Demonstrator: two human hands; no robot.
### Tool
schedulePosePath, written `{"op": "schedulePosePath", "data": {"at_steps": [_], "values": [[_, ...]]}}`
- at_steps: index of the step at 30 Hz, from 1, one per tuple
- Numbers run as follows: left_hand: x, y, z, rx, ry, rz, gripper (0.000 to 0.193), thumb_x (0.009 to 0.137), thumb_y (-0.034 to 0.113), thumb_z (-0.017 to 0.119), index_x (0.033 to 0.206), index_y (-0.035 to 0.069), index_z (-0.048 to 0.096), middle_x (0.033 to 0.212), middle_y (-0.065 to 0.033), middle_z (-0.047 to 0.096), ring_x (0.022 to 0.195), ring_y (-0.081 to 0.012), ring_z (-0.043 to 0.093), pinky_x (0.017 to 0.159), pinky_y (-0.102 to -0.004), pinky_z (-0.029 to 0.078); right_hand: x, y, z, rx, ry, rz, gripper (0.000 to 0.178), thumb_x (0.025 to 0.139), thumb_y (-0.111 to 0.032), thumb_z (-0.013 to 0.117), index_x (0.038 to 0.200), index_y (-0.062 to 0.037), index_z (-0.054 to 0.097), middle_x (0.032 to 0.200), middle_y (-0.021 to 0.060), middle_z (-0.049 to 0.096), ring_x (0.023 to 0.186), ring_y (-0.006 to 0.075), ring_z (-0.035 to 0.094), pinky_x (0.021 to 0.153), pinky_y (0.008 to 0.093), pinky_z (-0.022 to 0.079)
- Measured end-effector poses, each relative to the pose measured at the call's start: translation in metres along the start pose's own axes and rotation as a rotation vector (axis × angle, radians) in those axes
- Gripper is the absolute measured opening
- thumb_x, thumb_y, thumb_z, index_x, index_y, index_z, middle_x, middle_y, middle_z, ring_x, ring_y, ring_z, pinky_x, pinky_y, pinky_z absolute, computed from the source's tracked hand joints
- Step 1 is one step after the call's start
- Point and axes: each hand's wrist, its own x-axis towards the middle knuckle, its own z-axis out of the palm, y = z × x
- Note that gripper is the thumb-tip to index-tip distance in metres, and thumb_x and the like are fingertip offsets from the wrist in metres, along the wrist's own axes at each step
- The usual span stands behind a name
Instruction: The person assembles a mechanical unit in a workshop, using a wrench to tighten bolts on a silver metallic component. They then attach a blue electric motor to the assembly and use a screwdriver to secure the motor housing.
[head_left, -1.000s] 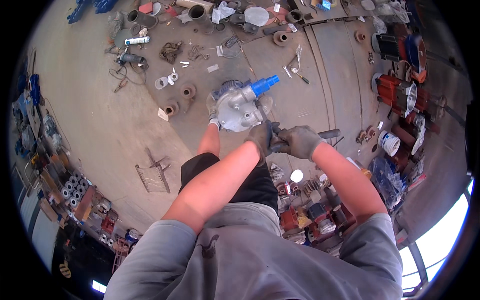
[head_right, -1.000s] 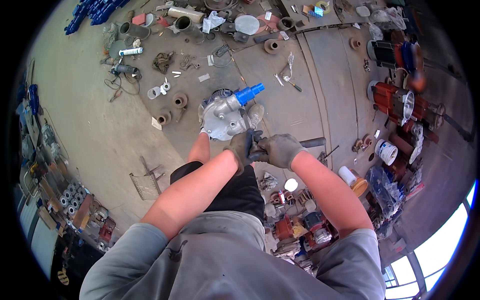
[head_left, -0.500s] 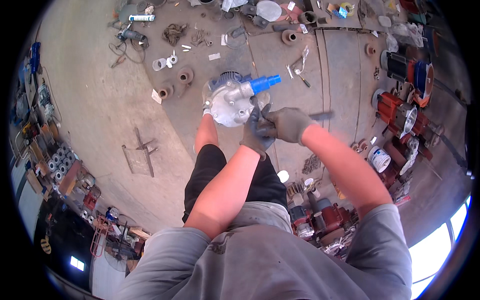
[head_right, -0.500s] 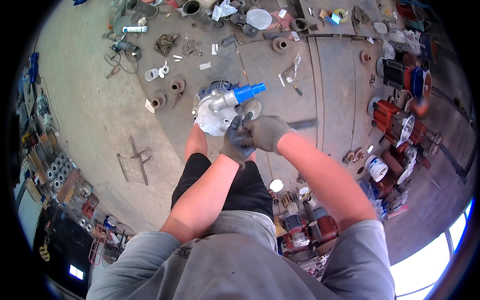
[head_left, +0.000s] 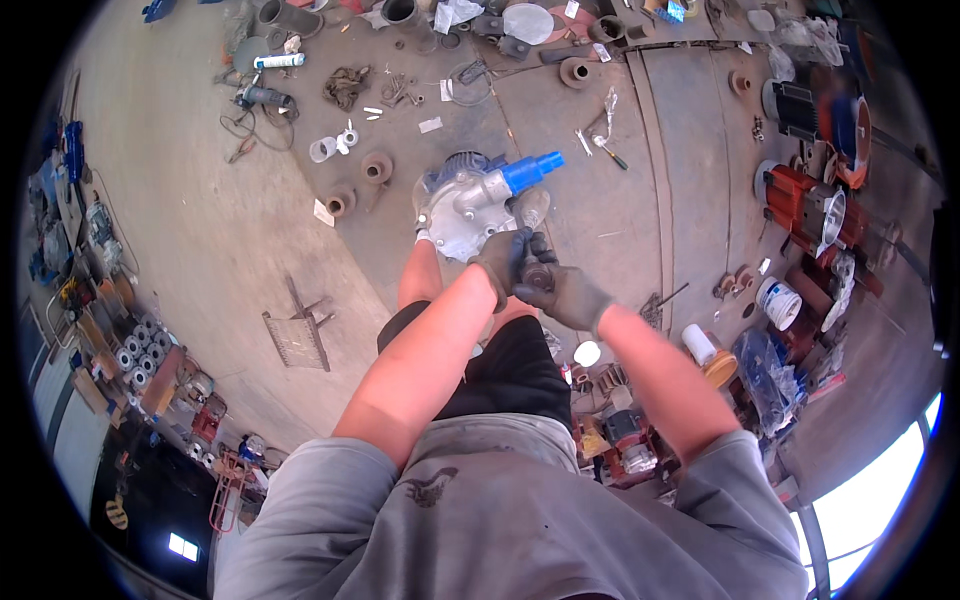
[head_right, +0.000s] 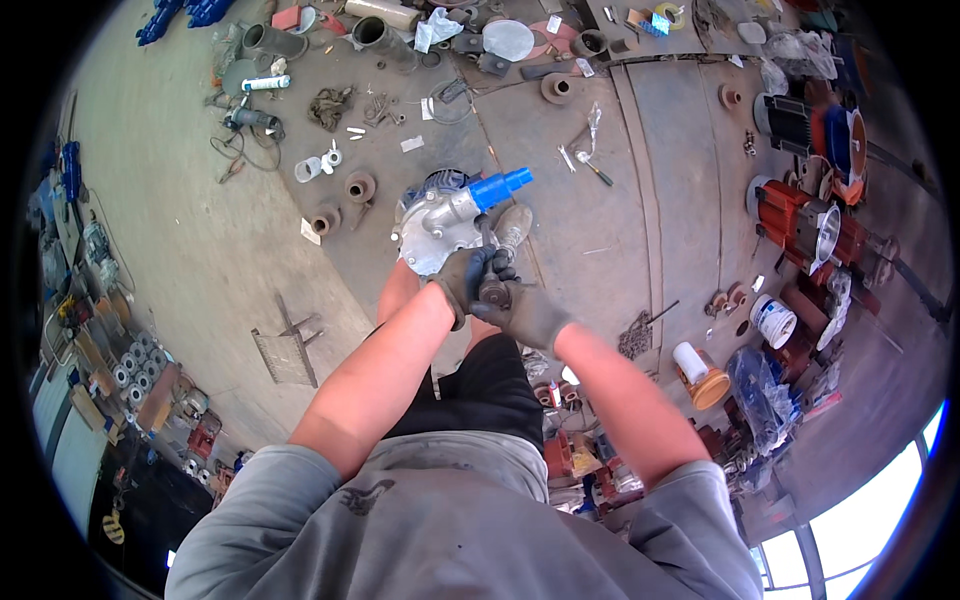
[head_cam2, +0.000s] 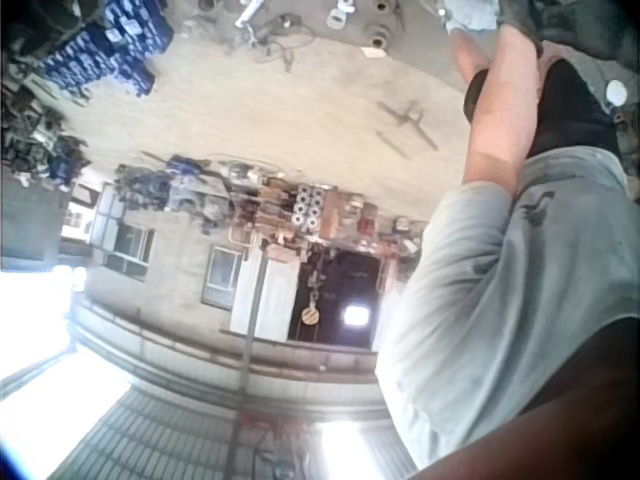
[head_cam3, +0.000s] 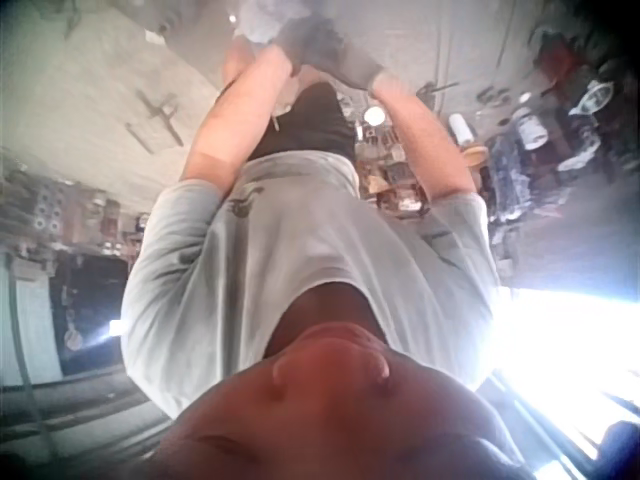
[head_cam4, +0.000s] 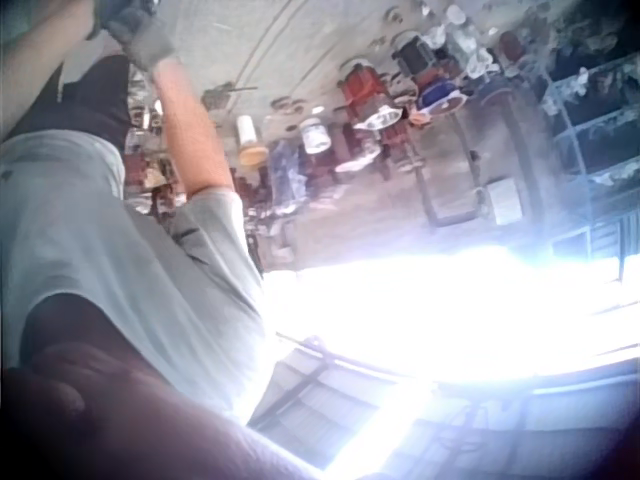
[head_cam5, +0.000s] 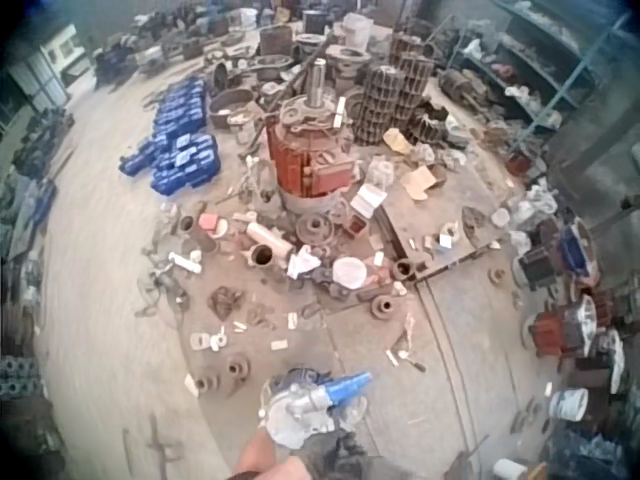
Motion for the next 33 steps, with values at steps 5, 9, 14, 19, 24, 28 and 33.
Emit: {"op": "schedulePosePath", "data": {"at_steps": [5,9,14,19,24,28,33], "values": [[-0.010,-0.010,0.028,-0.042,0.073,0.139,0.014,0.111,0.018,0.057,0.112,0.005,0.063,0.100,-0.0054,0.068,0.095,-0.0220,0.072,0.083,-0.0349,0.062,0.004,-0.050,-0.083,-0.556,-0.244,-0.001,0.049,0.097,-0.044,0.079,0.127,-0.0069,0.068,0.119,0.0205,0.077,0.115,0.0395,0.073,0.100,0.0476,0.057],[0.077,-0.006,-0.042,0.801,-0.182,0.451,0.014,0.104,0.011,0.065,0.117,0.008,0.065,0.113,-0.0011,0.071,0.104,-0.0146,0.072,0.086,-0.0281,0.061,-0.003,-0.042,-0.091,-0.479,-0.105,-0.056,0.052,0.095,-0.041,0.082,0.130,-0.0058,0.065,0.124,0.0194,0.075,0.112,0.0389,0.073,0.097,0.0472,0.058],[0.167,-0.013,-0.119,1.094,-0.168,0.954,0.015,0.110,0.018,0.052,0.119,0.010,0.061,0.108,-0.0061,0.068,0.099,-0.0227,0.072,0.084,-0.0388,0.063,-0.001,-0.035,-0.068,-0.495,0.099,-0.192,0.049,0.093,-0.035,0.084,0.129,-0.0075,0.066,0.118,0.0166,0.075,0.110,0.0369,0.074,0.094,0.0459,0.059],[0.076,-0.004,-0.030,0.699,-0.013,0.444,0.023,0.102,0.026,0.067,0.117,0.008,0.069,0.119,-0.0103,0.076,0.109,-0.0260,0.076,0.088,-0.0390,0.063,0.000,-0.003,-0.075,-0.326,0.129,-0.285,0.049,0.092,-0.036,0.086,0.128,-0.0085,0.066,0.111,0.0159,0.077,0.102,0.0377,0.076,0.087,0.0469,0.060],[0.023,0.000,0.008,0.741,0.143,0.530,0.030,0.111,0.030,0.056,0.120,0.005,0.068,0.116,-0.0089,0.076,0.104,-0.0228,0.076,0.085,-0.0372,0.063,0.007,-0.001,-0.056,-0.383,0.256,-0.227,0.052,0.092,-0.040,0.086,0.129,-0.0091,0.067,0.098,0.0191,0.078,0.089,0.0412,0.077,0.079,0.0488,0.061],[-0.008,0.000,0.048,0.088,0.223,0.230,0.037,0.115,0.034,0.051,0.121,0.002,0.069,0.113,-0.0106,0.075,0.101,-0.0230,0.076,0.080,-0.0371,0.062,0.002,0.001,-0.037,-0.279,0.334,-0.124,0.058,0.091,-0.053,0.084,0.123,-0.0084,0.066,0.092,0.0182,0.078,0.089,0.0413,0.077,0.079,0.0501,0.061],[0.015,-0.013,0.016,0.443,0.204,0.323,0.036,0.115,0.031,0.050,0.118,0.001,0.070,0.105,-0.0108,0.074,0.094,-0.0246,0.075,0.077,-0.0381,0.061,-0.002,-0.037,-0.071,-0.614,-0.007,-0.050,0.057,0.089,-0.053,0.087,0.121,-0.0094,0.070,0.106,0.0167,0.080,0.104,0.0374,0.078,0.089,0.0503,0.060]]}}
